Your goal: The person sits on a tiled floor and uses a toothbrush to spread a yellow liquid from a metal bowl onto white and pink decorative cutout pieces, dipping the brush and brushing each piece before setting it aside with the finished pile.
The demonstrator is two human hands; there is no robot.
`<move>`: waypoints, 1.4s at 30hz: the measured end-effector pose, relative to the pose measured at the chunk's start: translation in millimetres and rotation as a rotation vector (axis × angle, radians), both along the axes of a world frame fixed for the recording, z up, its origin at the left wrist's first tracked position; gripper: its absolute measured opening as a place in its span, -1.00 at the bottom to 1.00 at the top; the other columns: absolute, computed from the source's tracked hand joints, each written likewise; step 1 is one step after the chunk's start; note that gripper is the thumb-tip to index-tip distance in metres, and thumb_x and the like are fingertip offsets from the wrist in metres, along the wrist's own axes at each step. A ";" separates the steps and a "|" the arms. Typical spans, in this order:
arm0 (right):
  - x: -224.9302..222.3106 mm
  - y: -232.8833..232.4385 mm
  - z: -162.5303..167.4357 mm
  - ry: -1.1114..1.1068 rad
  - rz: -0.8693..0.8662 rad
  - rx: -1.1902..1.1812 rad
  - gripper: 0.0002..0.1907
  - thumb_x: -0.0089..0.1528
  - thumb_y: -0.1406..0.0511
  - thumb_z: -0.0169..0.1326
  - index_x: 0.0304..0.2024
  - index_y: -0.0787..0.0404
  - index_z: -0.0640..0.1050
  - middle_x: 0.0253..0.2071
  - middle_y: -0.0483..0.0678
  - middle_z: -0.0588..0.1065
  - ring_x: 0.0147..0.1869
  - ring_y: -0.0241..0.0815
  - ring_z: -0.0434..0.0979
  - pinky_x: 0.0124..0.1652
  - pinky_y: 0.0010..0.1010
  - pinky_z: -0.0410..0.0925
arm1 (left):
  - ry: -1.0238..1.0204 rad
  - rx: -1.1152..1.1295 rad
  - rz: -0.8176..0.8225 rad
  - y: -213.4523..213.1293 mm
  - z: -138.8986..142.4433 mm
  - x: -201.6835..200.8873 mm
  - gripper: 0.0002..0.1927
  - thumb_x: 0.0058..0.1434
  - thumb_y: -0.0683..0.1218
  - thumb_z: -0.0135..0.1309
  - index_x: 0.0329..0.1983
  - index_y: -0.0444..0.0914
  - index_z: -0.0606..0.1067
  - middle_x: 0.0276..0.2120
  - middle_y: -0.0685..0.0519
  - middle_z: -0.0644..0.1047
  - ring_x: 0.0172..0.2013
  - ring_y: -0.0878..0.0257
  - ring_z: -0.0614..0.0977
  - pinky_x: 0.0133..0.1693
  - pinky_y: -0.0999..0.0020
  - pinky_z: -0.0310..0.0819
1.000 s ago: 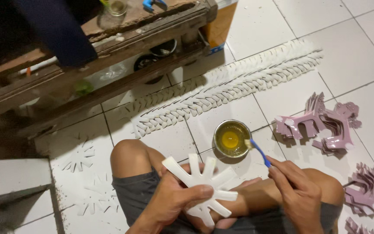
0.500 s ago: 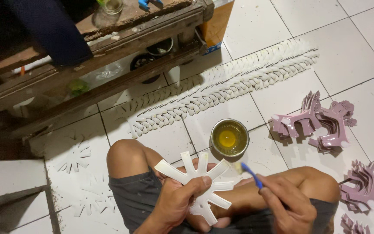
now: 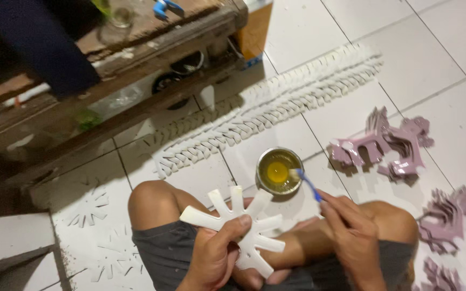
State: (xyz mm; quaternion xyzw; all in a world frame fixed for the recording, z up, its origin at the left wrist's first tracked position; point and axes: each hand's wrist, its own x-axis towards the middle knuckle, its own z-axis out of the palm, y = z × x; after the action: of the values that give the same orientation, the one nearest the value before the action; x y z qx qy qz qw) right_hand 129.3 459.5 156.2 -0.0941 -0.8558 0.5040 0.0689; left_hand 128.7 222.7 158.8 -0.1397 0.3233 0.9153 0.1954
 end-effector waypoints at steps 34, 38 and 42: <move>25.1 -14.3 -6.2 0.138 0.119 -0.091 -0.74 0.21 0.52 0.12 -0.04 0.40 0.64 -0.40 -0.05 0.51 -0.33 -0.32 0.50 -0.29 -0.56 0.34 | 0.083 -0.101 0.372 34.7 3.1 -8.7 -0.47 0.38 -0.07 -0.03 0.34 -0.44 0.29 0.02 -0.19 0.56 -0.01 0.09 0.63 0.03 0.19 0.53; 23.1 -17.2 0.6 0.168 0.046 -0.048 -0.73 0.21 0.49 0.11 -0.03 0.40 0.64 -0.37 -0.06 0.53 -0.31 -0.32 0.50 -0.31 -0.56 0.32 | 0.106 -0.103 0.376 33.7 5.3 -9.3 -0.46 0.40 -0.07 -0.03 0.36 -0.43 0.28 0.01 -0.19 0.57 -0.03 0.07 0.63 -0.01 0.17 0.55; 16.4 -11.4 -10.6 0.166 0.109 0.008 -0.74 0.25 0.47 0.11 0.00 0.41 0.62 -0.38 -0.10 0.50 -0.32 -0.35 0.46 -0.30 -0.59 0.31 | 0.063 -0.070 0.358 33.6 0.5 -9.7 -0.48 0.39 -0.06 -0.03 0.36 -0.37 0.28 -0.03 -0.18 0.57 -0.09 0.06 0.63 -0.17 0.14 0.56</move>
State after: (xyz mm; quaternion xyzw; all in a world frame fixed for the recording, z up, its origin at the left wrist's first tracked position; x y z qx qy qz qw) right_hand 145.7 448.1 145.6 -0.0049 -0.8531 0.5095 0.1125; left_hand 119.0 256.3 159.2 -0.1729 0.3309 0.9276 0.0143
